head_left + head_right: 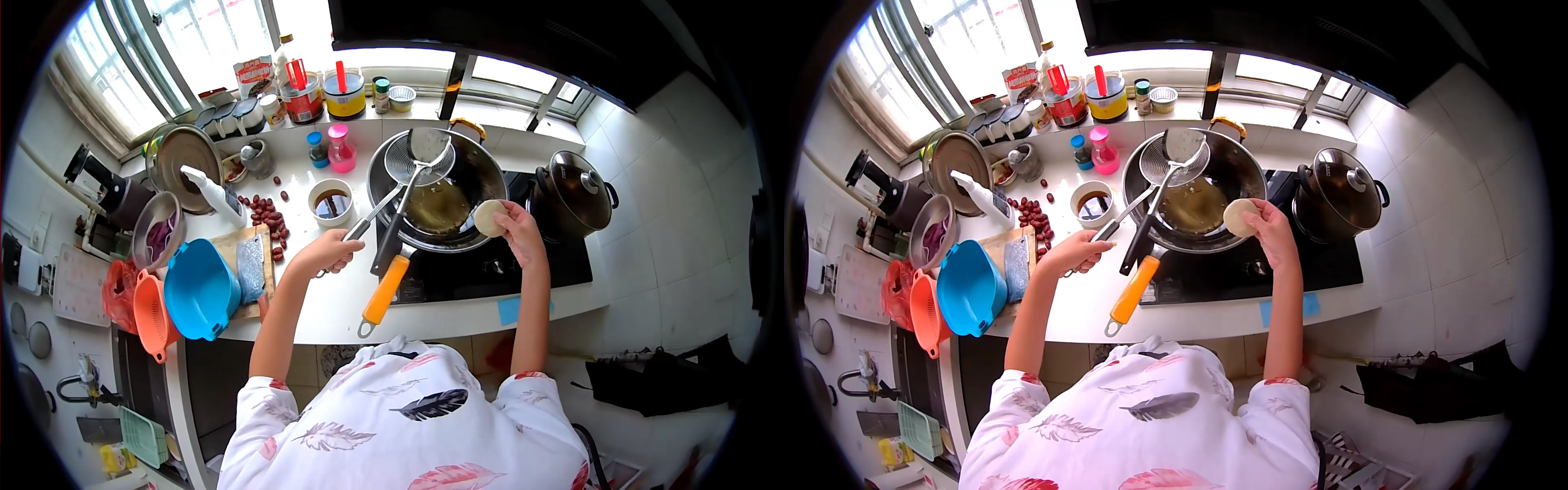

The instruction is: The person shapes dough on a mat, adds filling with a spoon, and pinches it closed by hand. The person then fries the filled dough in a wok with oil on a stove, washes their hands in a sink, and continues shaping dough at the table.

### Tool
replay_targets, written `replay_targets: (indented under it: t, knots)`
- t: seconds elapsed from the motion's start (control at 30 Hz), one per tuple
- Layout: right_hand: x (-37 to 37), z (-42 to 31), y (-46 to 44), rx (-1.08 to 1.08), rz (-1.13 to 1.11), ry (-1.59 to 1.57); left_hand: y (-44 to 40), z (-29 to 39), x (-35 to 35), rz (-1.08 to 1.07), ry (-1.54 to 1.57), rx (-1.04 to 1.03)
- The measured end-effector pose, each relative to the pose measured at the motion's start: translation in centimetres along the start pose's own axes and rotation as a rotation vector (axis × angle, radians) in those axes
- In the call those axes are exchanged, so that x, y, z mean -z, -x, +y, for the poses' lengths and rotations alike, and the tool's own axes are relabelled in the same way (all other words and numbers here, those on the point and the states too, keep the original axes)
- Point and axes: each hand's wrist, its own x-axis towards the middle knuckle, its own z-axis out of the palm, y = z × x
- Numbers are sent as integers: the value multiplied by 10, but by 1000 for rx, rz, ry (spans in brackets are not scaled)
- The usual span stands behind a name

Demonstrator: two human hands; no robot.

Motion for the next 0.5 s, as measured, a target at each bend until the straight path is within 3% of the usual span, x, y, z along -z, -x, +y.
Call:
replay_targets:
  t: [0.5]
  knots:
    - [-28, -11, -26, -27, -120, -53, -20, 0, 20, 222, -145, -92]
